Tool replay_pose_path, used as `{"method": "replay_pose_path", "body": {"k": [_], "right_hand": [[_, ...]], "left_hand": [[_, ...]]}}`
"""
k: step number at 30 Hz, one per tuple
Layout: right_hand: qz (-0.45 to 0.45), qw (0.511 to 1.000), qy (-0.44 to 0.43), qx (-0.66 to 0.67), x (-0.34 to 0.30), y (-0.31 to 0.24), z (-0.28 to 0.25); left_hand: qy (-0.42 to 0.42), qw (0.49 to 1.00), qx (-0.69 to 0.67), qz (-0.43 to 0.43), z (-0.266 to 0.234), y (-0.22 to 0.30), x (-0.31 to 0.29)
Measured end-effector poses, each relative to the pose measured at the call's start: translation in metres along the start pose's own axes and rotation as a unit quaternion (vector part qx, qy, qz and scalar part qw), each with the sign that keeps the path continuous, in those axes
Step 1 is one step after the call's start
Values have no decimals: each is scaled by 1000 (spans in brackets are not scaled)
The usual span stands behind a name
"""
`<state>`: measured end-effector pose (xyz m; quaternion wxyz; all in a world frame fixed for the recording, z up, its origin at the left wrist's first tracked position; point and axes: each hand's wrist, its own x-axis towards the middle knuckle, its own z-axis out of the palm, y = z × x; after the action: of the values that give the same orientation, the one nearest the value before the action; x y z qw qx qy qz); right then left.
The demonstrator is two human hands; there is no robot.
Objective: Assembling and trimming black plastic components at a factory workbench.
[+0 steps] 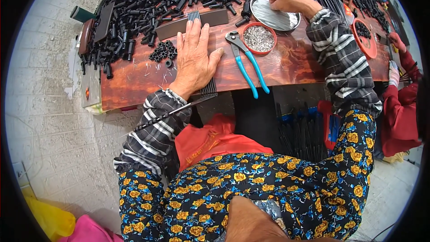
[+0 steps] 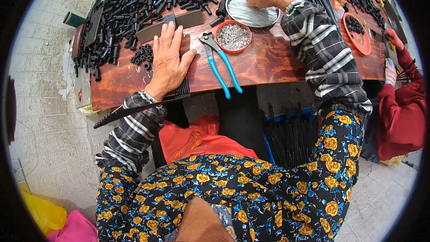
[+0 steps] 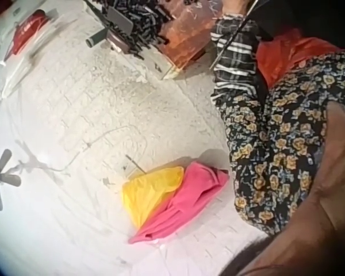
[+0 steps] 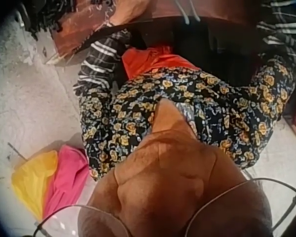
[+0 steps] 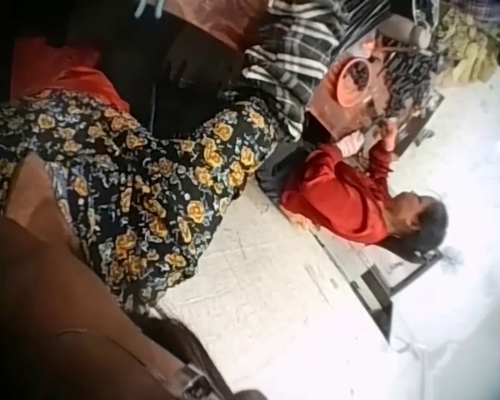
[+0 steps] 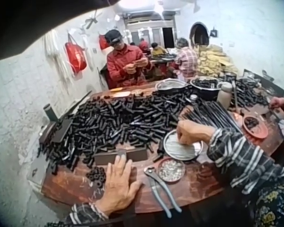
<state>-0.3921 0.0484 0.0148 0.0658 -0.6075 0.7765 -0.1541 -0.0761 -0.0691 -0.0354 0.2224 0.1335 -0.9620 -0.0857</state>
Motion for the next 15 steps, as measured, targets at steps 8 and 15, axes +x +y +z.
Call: {"method": "replay_pose_path", "body": {"k": [8,15], "right_hand": [[-46,998,-3,-52,-5,-9,-4],[47,996,-77,2,0,-21,-16]], "left_hand": [[2,1000,8,-1,0,-1,-1],[-4,1000,14,-3,-3,-4,-3]]}}
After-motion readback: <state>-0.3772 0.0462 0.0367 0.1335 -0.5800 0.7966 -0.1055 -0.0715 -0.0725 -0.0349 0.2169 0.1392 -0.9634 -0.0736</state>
